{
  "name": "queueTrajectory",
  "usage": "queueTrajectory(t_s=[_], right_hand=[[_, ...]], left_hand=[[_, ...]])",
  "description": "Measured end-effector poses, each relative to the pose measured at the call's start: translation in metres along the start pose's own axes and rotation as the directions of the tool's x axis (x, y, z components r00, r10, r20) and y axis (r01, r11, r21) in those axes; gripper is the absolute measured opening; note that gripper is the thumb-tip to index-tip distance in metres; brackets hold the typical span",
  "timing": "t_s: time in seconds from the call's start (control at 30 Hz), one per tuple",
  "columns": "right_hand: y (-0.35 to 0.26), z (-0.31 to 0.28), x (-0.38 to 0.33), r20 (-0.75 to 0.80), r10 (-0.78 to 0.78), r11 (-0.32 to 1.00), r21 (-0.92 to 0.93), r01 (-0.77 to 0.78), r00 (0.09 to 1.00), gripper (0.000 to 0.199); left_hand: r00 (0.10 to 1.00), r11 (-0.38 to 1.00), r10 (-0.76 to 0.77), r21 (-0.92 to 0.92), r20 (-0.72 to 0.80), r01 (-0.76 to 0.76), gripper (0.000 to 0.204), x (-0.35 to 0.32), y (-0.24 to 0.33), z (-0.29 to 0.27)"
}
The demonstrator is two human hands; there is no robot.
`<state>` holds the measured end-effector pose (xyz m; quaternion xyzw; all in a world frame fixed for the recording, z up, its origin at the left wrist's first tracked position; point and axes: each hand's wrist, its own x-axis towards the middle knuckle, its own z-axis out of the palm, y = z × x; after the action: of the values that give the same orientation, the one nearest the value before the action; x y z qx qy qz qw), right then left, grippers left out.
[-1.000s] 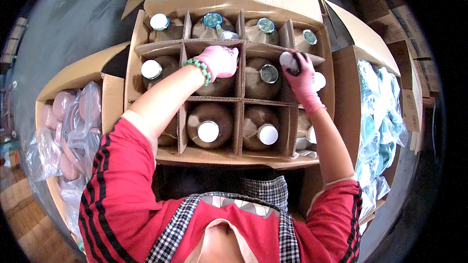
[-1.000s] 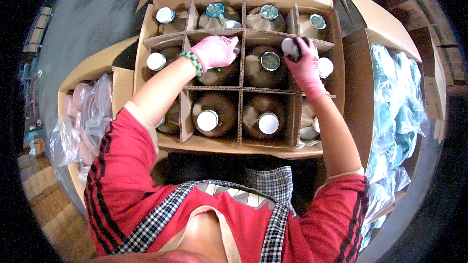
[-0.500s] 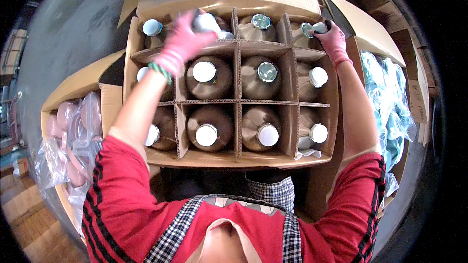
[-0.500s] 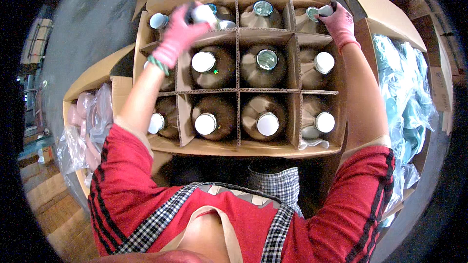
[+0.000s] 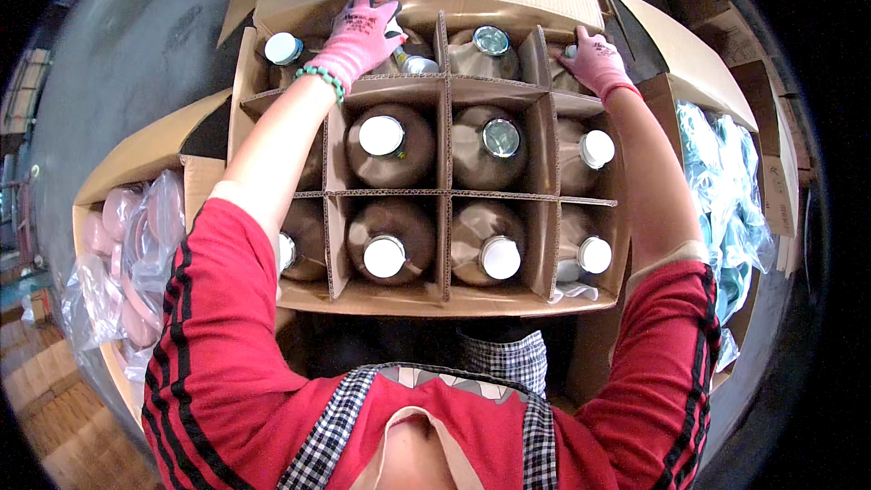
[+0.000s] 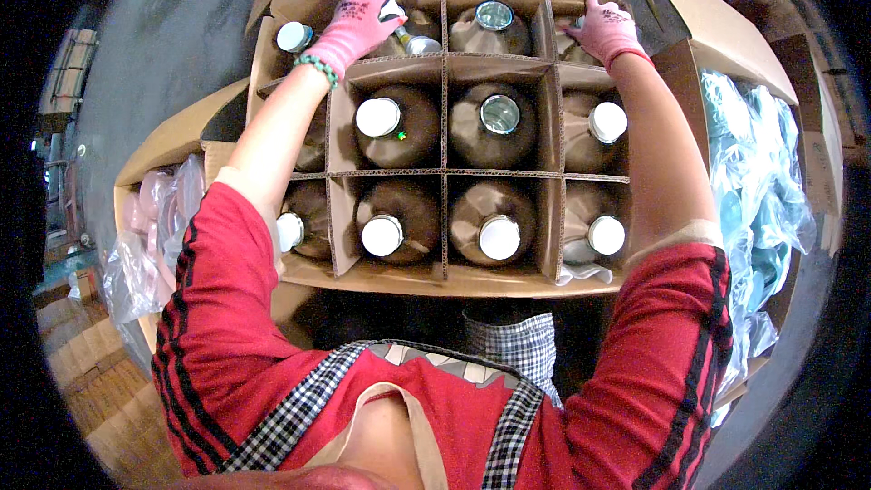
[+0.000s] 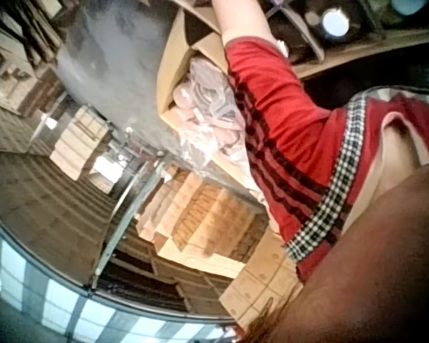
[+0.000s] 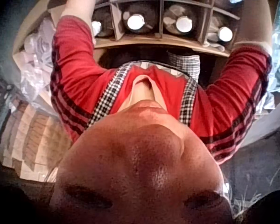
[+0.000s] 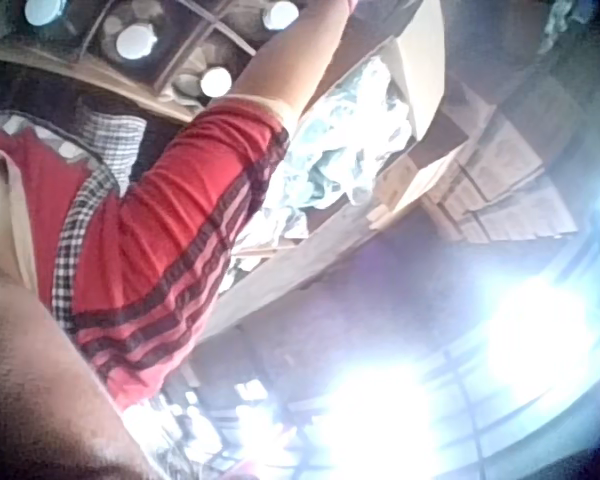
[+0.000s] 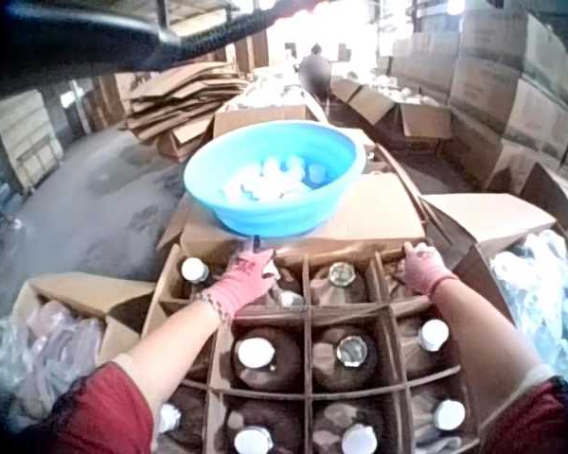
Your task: The person sits on the floor in a warehouse and assembles teal electric kettles. They pick up a kettle body, insert a metal heating element, and screw on the lid. The person repeats this process for multiple units, handling them one at a time.
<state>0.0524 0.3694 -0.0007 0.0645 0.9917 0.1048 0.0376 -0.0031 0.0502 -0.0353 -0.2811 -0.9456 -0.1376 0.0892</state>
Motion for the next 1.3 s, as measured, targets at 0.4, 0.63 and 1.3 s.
queueTrajectory(t_s=[0.4, 0.63, 1.3], right_hand=[[0.006, 0.025, 0.020, 0.000, 0.065, 0.990, 0.122, -0.064, 0.998, 0.037], [-0.013, 0.033, 0.010, -0.089, 0.296, 0.950, 0.128, -0.284, 0.951, 0.037], [-0.007, 0.028, -0.017, -0.155, 0.346, 0.895, 0.350, -0.276, 0.925, 0.077]], left_hand=[[0.952, 0.989, -0.102, 0.133, 0.289, 0.066, 0.048, 0.013, 0.024, 0.000], [0.980, 0.965, -0.115, 0.254, 0.163, 0.071, 0.044, 0.007, 0.023, 0.012], [0.833, 0.620, 0.126, -0.698, 0.538, 0.357, 0.019, 0.008, 0.017, 0.036]])
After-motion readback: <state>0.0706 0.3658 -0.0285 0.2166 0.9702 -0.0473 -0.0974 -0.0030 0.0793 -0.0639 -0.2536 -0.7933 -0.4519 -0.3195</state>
